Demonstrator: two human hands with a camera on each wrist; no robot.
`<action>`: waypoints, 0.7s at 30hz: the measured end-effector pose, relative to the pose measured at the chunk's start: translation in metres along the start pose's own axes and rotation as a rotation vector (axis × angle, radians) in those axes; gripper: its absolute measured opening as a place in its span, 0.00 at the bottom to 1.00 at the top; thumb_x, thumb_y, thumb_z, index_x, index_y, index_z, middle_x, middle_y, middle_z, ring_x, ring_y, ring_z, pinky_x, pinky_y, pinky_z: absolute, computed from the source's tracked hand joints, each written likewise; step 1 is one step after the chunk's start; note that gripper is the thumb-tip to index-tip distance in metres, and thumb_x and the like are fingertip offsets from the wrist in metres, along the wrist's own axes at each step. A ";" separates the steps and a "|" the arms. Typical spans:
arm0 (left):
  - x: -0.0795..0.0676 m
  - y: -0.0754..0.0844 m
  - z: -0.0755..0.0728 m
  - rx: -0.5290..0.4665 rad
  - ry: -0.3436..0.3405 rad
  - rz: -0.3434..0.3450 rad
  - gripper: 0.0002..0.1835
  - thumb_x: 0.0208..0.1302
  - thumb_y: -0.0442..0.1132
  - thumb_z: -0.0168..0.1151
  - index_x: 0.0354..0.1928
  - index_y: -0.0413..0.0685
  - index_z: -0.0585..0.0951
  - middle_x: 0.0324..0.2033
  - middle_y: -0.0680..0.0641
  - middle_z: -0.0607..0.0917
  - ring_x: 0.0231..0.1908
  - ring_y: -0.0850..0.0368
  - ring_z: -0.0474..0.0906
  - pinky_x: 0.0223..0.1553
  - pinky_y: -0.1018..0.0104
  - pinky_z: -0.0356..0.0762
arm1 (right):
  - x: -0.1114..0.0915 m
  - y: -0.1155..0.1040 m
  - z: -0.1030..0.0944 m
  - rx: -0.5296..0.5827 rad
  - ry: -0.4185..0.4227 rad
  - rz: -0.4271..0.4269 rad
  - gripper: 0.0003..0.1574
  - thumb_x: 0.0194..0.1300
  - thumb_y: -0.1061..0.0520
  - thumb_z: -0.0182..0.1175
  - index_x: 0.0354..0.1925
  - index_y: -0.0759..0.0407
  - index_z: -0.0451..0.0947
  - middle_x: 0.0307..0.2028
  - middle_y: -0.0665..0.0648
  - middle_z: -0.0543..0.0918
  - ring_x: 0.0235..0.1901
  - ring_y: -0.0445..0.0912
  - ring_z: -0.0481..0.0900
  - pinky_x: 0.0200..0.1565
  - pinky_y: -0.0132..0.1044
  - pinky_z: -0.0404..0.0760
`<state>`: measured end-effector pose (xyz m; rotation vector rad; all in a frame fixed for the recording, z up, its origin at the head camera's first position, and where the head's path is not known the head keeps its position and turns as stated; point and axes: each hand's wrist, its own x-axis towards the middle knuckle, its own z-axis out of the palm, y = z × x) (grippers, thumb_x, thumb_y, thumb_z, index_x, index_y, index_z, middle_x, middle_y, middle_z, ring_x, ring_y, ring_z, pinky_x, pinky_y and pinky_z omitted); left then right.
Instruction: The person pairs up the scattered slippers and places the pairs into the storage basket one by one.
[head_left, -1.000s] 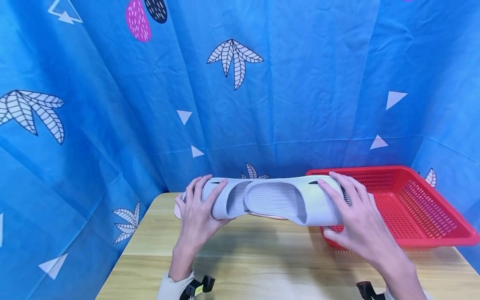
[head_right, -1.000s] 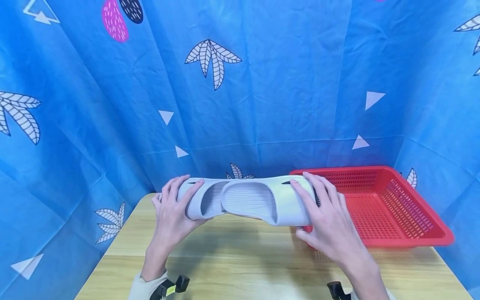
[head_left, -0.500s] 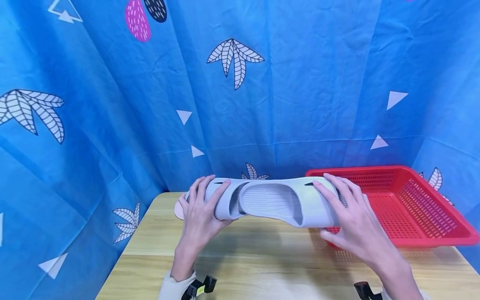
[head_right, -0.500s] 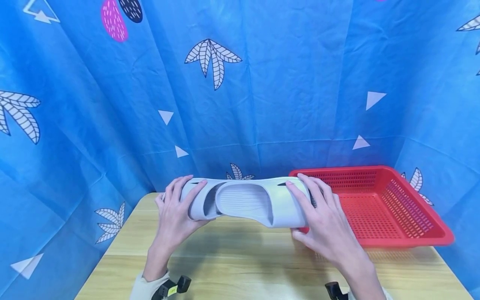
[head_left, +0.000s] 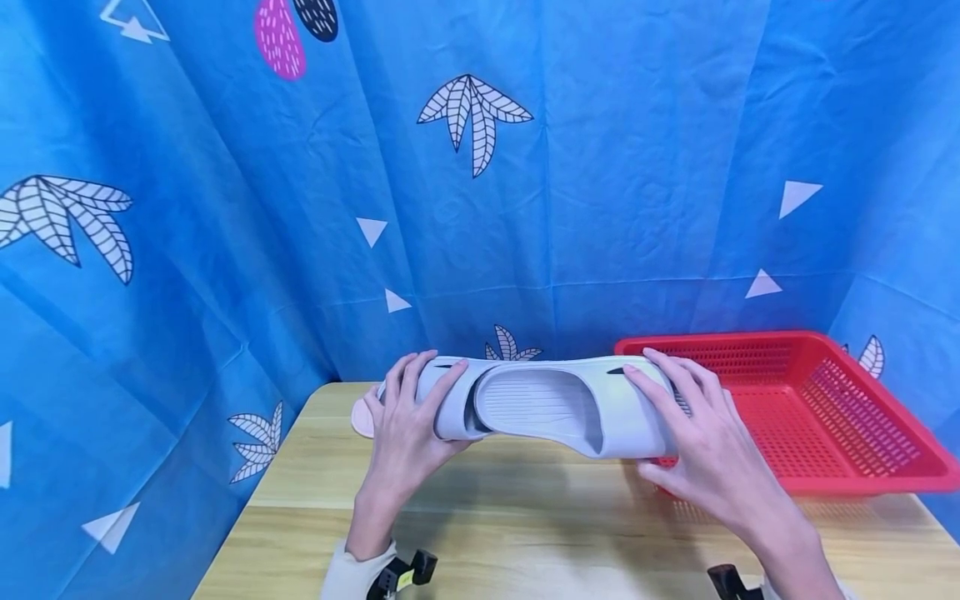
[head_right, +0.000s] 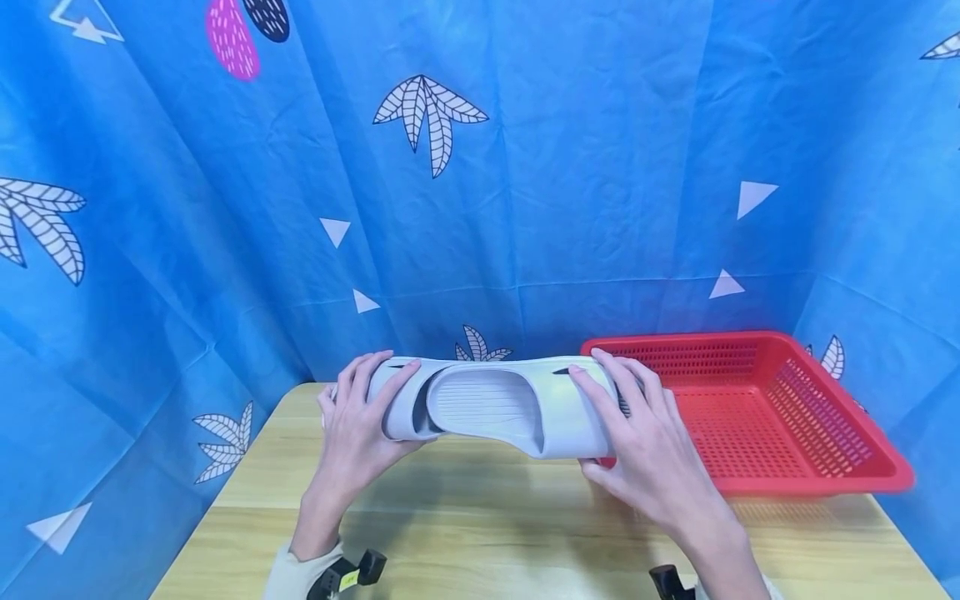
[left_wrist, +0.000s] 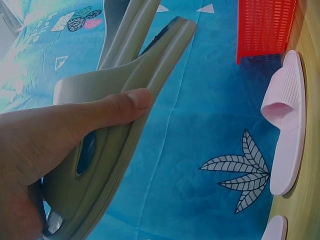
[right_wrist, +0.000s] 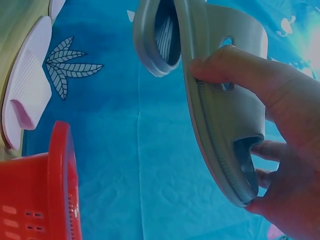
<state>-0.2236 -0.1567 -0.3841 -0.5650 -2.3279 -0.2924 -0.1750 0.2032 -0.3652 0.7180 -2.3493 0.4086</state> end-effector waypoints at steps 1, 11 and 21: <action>0.000 0.000 0.000 0.001 -0.003 0.000 0.53 0.31 0.68 0.74 0.67 0.76 0.64 0.66 0.46 0.64 0.66 0.44 0.52 0.50 0.31 0.51 | 0.001 0.000 0.000 0.008 0.005 -0.008 0.73 0.22 0.47 0.81 0.70 0.50 0.60 0.69 0.58 0.59 0.63 0.59 0.57 0.51 0.58 0.66; 0.001 0.003 0.001 -0.002 -0.017 0.005 0.55 0.31 0.68 0.75 0.68 0.76 0.62 0.67 0.46 0.63 0.66 0.43 0.52 0.50 0.31 0.52 | 0.003 -0.003 0.005 0.035 0.017 -0.029 0.70 0.26 0.45 0.80 0.70 0.51 0.61 0.70 0.57 0.59 0.62 0.59 0.57 0.51 0.58 0.65; 0.000 0.006 0.003 0.002 -0.044 -0.002 0.55 0.31 0.69 0.74 0.69 0.77 0.61 0.67 0.47 0.62 0.66 0.44 0.51 0.50 0.28 0.51 | 0.003 -0.008 0.011 0.028 0.011 0.000 0.74 0.20 0.48 0.83 0.69 0.49 0.61 0.69 0.56 0.59 0.62 0.58 0.57 0.51 0.57 0.66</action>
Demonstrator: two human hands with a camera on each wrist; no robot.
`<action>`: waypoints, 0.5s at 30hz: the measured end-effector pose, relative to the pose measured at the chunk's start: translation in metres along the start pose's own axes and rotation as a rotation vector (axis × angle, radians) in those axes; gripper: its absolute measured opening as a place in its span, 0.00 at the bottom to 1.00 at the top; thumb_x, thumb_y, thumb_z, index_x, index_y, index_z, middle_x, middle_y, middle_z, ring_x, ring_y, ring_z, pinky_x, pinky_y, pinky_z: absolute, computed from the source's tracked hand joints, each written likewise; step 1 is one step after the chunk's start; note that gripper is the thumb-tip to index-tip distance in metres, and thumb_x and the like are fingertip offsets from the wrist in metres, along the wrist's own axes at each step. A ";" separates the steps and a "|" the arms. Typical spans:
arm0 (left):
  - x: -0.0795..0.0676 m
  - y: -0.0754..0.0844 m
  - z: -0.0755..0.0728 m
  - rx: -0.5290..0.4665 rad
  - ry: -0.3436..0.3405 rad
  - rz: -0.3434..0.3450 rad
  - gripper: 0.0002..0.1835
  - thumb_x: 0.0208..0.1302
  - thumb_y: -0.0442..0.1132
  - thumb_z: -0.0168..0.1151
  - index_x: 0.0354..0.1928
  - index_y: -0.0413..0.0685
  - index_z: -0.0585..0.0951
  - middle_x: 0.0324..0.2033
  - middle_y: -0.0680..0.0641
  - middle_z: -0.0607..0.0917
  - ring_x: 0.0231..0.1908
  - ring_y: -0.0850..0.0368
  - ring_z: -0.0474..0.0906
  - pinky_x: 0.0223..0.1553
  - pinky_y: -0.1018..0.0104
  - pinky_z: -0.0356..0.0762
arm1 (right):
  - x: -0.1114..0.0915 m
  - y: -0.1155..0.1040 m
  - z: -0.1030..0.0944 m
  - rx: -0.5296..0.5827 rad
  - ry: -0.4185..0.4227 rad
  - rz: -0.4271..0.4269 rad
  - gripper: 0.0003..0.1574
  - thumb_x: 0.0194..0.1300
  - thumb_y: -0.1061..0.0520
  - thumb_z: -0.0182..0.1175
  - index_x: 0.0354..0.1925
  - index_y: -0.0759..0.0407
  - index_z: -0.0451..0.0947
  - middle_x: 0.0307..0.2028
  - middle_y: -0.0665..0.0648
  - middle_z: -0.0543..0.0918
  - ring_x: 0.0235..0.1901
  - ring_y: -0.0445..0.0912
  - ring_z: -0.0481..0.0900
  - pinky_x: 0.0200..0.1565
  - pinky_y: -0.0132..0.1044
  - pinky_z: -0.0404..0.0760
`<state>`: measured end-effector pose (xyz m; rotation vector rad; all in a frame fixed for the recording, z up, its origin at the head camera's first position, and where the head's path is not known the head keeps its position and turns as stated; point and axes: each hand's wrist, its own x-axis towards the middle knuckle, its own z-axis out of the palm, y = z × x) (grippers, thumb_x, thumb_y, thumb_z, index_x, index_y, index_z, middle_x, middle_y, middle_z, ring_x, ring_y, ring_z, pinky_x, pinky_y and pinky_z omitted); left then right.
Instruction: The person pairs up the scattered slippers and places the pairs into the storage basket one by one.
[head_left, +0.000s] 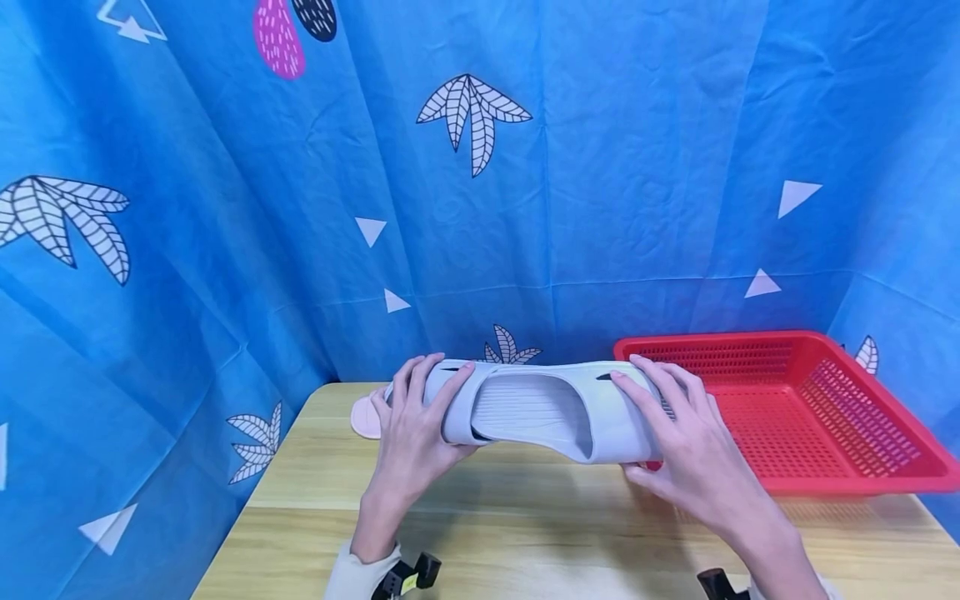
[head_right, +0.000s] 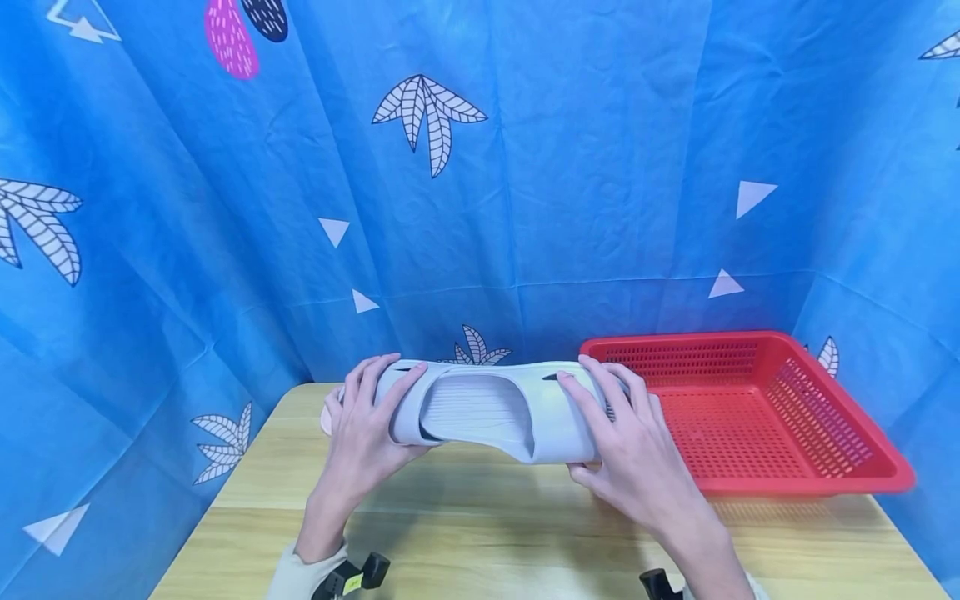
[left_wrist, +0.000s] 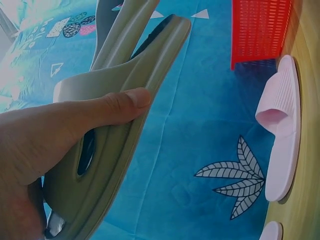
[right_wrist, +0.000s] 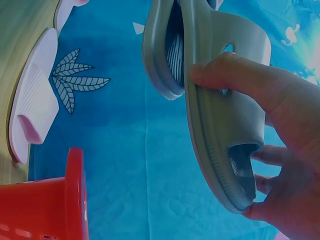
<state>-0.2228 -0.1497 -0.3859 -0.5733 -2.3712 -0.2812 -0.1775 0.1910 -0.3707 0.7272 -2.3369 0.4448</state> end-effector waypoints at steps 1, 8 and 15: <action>0.000 0.000 0.000 0.002 0.000 -0.002 0.55 0.31 0.69 0.74 0.69 0.77 0.61 0.67 0.47 0.62 0.66 0.44 0.51 0.50 0.27 0.51 | 0.000 0.000 0.000 0.000 0.004 -0.002 0.74 0.20 0.48 0.83 0.69 0.49 0.61 0.69 0.56 0.59 0.62 0.58 0.57 0.50 0.57 0.66; 0.001 0.004 0.002 -0.011 -0.001 0.007 0.57 0.30 0.69 0.74 0.69 0.76 0.61 0.66 0.47 0.63 0.66 0.44 0.51 0.49 0.26 0.49 | 0.000 -0.001 0.002 0.005 -0.017 0.007 0.73 0.22 0.48 0.82 0.69 0.48 0.61 0.69 0.55 0.59 0.62 0.57 0.58 0.53 0.56 0.65; -0.001 0.006 0.004 -0.001 -0.003 0.004 0.57 0.29 0.70 0.73 0.69 0.77 0.59 0.66 0.46 0.62 0.66 0.44 0.51 0.50 0.28 0.49 | 0.000 -0.003 0.006 0.005 -0.016 0.004 0.71 0.23 0.48 0.82 0.69 0.48 0.62 0.68 0.56 0.60 0.62 0.57 0.58 0.53 0.56 0.66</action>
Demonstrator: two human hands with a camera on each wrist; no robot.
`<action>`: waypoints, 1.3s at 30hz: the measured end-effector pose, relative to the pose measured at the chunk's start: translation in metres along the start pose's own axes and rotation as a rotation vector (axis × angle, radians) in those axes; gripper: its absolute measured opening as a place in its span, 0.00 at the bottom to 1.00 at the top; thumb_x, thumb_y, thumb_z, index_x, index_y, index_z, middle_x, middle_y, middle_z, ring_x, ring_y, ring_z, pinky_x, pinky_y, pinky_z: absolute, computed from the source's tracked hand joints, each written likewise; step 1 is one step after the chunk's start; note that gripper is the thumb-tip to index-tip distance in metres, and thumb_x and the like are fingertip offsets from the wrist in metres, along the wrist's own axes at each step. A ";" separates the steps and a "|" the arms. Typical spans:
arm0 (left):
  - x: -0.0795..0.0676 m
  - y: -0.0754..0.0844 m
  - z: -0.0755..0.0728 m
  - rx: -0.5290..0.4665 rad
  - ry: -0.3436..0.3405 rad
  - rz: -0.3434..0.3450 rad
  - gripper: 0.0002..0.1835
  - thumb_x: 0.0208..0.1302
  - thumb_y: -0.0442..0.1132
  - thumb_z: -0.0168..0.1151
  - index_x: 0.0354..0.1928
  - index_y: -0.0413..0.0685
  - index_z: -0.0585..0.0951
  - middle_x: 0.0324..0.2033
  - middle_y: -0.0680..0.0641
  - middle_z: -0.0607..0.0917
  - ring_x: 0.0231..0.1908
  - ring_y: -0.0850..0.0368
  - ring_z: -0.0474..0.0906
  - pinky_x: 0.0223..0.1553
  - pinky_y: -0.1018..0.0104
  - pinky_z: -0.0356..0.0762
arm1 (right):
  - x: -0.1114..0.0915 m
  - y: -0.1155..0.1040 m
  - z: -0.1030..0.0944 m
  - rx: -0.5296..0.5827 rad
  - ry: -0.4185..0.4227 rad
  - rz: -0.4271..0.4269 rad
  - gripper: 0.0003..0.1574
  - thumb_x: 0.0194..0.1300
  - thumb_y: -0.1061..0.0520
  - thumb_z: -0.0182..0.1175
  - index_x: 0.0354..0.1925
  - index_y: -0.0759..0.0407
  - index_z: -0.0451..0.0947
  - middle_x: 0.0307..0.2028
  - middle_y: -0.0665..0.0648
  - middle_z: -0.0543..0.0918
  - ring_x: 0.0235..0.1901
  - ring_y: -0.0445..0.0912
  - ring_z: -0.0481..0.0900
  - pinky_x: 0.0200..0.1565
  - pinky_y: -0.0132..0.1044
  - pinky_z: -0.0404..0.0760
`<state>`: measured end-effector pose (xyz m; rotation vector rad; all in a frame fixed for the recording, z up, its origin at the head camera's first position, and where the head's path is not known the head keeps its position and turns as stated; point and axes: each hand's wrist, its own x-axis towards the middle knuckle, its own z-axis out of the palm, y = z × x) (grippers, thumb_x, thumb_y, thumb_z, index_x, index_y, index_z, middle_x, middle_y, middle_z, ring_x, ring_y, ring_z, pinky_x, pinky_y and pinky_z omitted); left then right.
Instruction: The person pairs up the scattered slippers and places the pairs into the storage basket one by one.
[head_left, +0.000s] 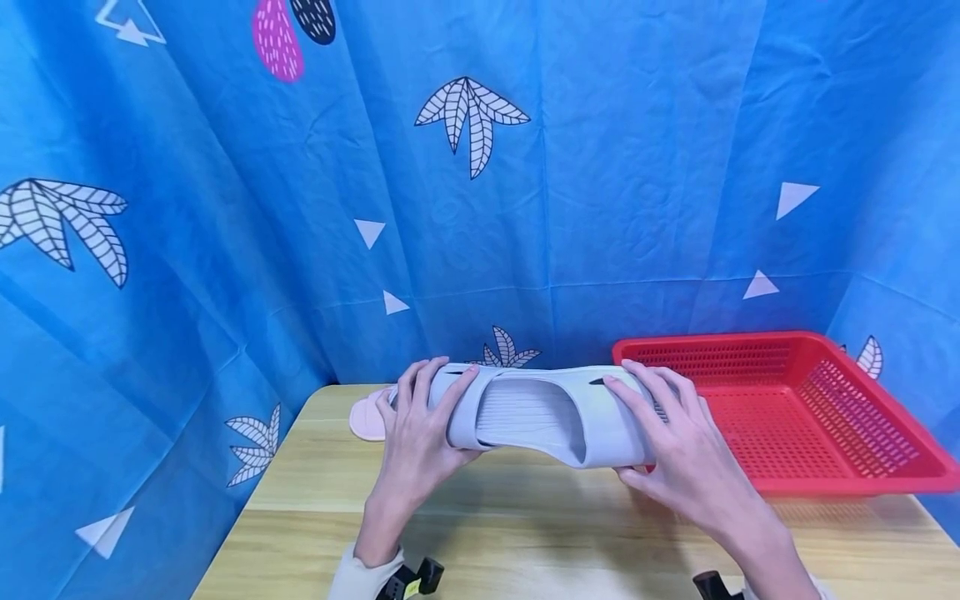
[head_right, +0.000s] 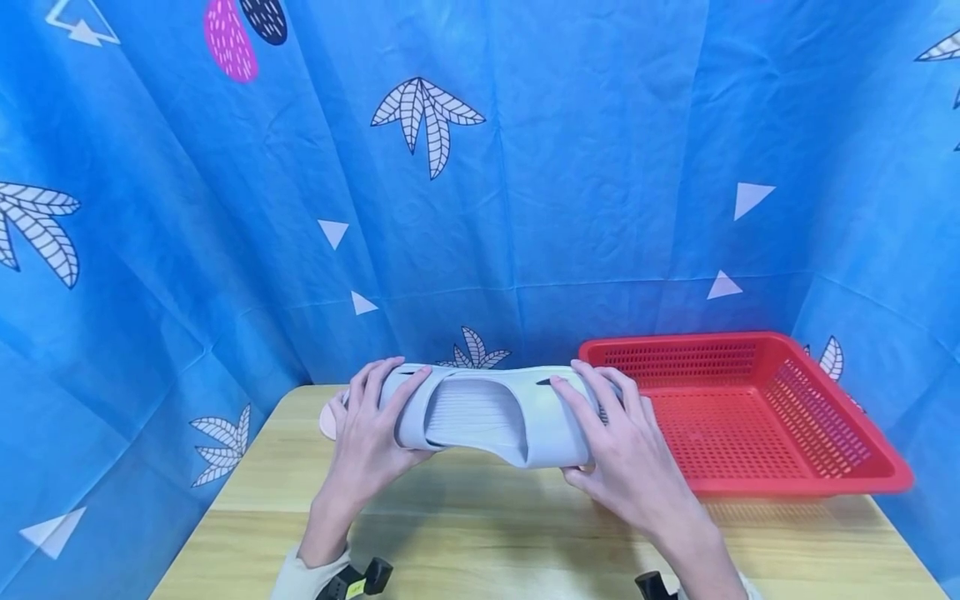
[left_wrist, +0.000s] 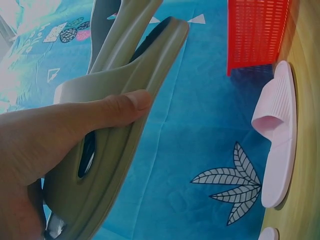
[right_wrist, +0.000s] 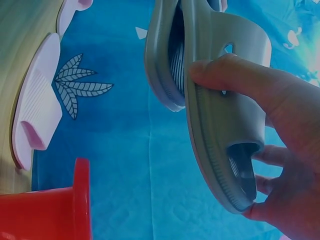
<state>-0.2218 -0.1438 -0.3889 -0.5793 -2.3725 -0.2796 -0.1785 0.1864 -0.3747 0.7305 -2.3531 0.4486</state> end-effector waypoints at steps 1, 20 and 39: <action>0.000 0.000 0.000 0.001 0.000 0.002 0.57 0.30 0.70 0.73 0.69 0.77 0.59 0.66 0.46 0.63 0.66 0.43 0.51 0.50 0.28 0.49 | 0.000 0.000 0.000 0.000 0.001 0.001 0.71 0.22 0.48 0.82 0.69 0.48 0.62 0.68 0.56 0.60 0.62 0.57 0.58 0.52 0.57 0.66; 0.000 0.008 0.006 0.011 -0.003 0.009 0.61 0.22 0.67 0.78 0.69 0.74 0.61 0.64 0.46 0.64 0.64 0.42 0.53 0.48 0.28 0.52 | 0.000 -0.002 0.017 0.008 -0.015 0.012 0.75 0.21 0.44 0.83 0.70 0.49 0.60 0.67 0.59 0.61 0.60 0.58 0.57 0.50 0.56 0.70; 0.001 0.020 0.013 0.040 -0.042 0.051 0.62 0.22 0.66 0.78 0.69 0.73 0.61 0.66 0.49 0.64 0.65 0.42 0.54 0.47 0.19 0.46 | 0.001 -0.007 0.029 0.045 -0.041 0.034 0.78 0.17 0.44 0.84 0.69 0.51 0.59 0.62 0.60 0.63 0.58 0.54 0.60 0.48 0.53 0.70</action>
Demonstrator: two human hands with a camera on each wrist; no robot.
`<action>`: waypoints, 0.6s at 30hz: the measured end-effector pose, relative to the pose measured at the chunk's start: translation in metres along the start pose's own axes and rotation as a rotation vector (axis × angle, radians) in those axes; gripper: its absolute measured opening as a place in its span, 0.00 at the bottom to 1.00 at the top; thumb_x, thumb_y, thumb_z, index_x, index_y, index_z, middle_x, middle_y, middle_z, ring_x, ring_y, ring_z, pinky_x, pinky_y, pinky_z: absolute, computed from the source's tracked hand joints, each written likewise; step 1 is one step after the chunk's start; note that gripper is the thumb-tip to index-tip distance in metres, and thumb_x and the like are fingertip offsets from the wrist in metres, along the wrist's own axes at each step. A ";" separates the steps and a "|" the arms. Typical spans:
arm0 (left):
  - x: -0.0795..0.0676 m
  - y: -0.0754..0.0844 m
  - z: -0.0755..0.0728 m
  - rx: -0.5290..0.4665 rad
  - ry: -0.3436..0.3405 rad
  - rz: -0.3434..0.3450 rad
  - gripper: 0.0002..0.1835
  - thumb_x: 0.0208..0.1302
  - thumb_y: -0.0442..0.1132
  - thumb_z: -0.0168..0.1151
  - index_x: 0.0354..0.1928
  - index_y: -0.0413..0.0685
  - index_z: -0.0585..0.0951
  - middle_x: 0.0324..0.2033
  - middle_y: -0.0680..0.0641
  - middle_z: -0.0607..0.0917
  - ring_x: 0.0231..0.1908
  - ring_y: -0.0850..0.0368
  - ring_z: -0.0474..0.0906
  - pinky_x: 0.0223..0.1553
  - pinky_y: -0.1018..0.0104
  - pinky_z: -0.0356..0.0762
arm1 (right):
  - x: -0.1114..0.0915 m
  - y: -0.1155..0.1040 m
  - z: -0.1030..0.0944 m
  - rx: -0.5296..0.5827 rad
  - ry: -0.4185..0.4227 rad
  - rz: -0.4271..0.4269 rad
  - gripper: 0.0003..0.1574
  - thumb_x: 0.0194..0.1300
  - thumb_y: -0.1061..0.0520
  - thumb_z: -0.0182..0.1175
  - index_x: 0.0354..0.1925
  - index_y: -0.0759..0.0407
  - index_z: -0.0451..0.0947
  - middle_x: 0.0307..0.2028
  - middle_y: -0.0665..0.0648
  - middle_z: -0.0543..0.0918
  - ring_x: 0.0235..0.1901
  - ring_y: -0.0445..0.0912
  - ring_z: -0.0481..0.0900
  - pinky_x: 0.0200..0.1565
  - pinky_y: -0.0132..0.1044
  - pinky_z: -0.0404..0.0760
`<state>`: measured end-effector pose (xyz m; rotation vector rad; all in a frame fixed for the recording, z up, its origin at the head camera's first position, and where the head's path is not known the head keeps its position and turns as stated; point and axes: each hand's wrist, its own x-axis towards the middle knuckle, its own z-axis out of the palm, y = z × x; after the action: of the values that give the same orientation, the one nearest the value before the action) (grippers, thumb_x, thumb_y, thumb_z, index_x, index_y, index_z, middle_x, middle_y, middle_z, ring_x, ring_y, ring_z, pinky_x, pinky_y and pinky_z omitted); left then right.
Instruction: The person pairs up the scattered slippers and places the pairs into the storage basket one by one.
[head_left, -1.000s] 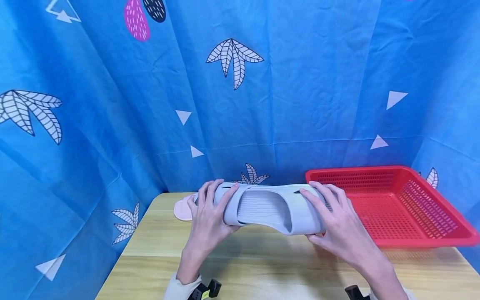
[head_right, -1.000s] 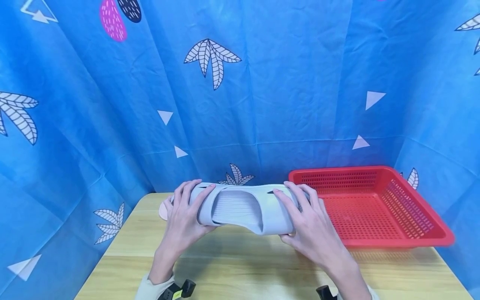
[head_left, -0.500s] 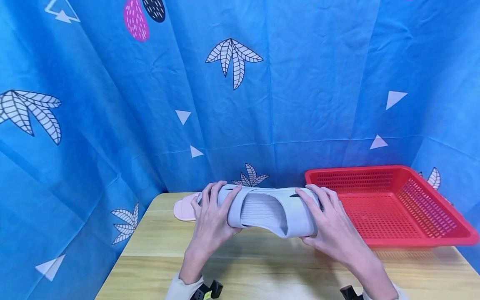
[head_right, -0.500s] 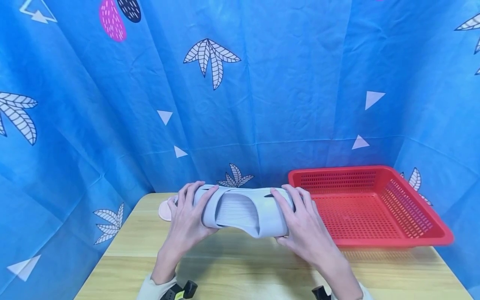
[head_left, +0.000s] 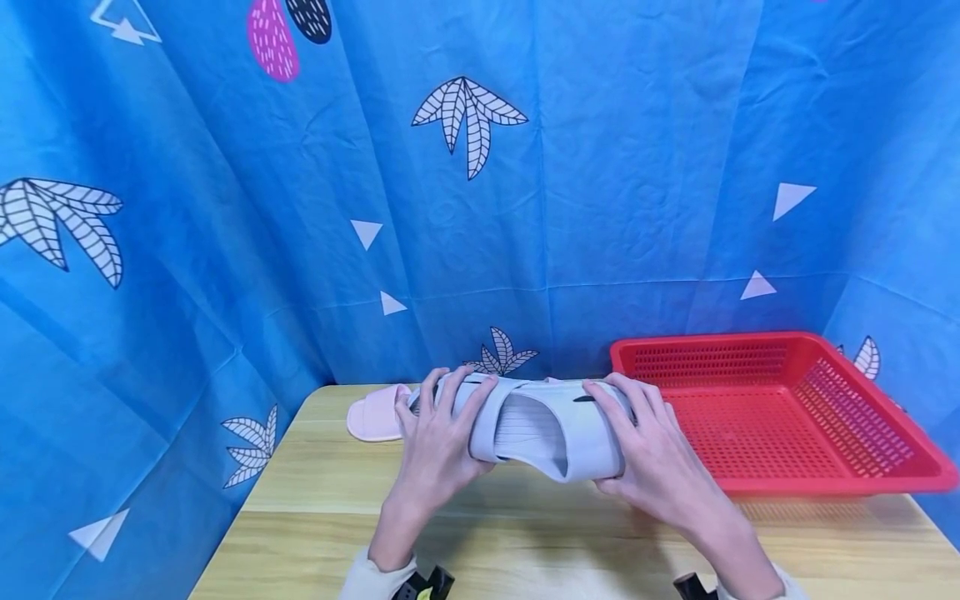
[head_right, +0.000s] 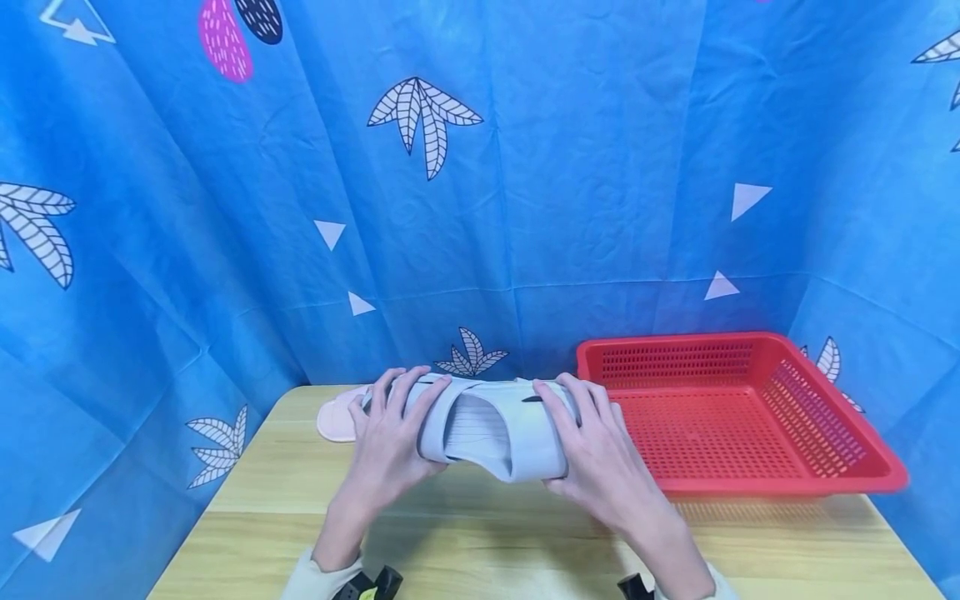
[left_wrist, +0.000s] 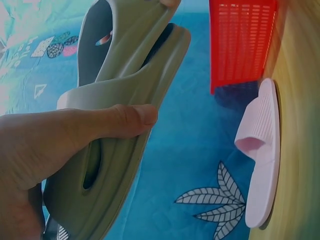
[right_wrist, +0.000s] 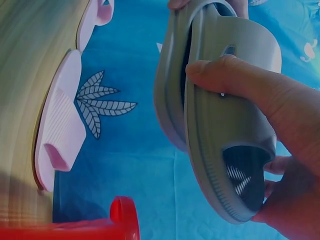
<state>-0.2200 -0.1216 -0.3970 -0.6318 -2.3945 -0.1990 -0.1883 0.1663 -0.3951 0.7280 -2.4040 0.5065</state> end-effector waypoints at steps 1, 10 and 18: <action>0.000 0.001 0.000 0.001 0.000 0.001 0.62 0.22 0.66 0.79 0.69 0.73 0.61 0.66 0.49 0.64 0.65 0.41 0.54 0.47 0.19 0.46 | 0.000 -0.001 0.000 0.003 -0.001 -0.001 0.78 0.17 0.44 0.84 0.69 0.51 0.59 0.62 0.60 0.63 0.58 0.54 0.60 0.48 0.53 0.70; 0.000 0.007 0.003 -0.005 0.022 0.019 0.63 0.21 0.64 0.79 0.70 0.71 0.61 0.66 0.47 0.64 0.64 0.40 0.55 0.45 0.22 0.49 | 0.001 -0.005 0.004 0.008 0.007 -0.016 0.76 0.19 0.44 0.84 0.69 0.52 0.60 0.62 0.61 0.64 0.58 0.55 0.60 0.46 0.53 0.71; -0.001 0.011 0.004 -0.012 0.034 0.031 0.61 0.21 0.63 0.80 0.68 0.70 0.63 0.66 0.46 0.65 0.64 0.39 0.55 0.44 0.25 0.51 | 0.001 -0.008 0.006 0.023 -0.015 0.009 0.78 0.18 0.44 0.85 0.70 0.50 0.59 0.64 0.58 0.62 0.59 0.53 0.59 0.46 0.54 0.73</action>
<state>-0.2164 -0.1109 -0.4010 -0.6652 -2.3506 -0.2094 -0.1866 0.1565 -0.3980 0.7332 -2.4205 0.5348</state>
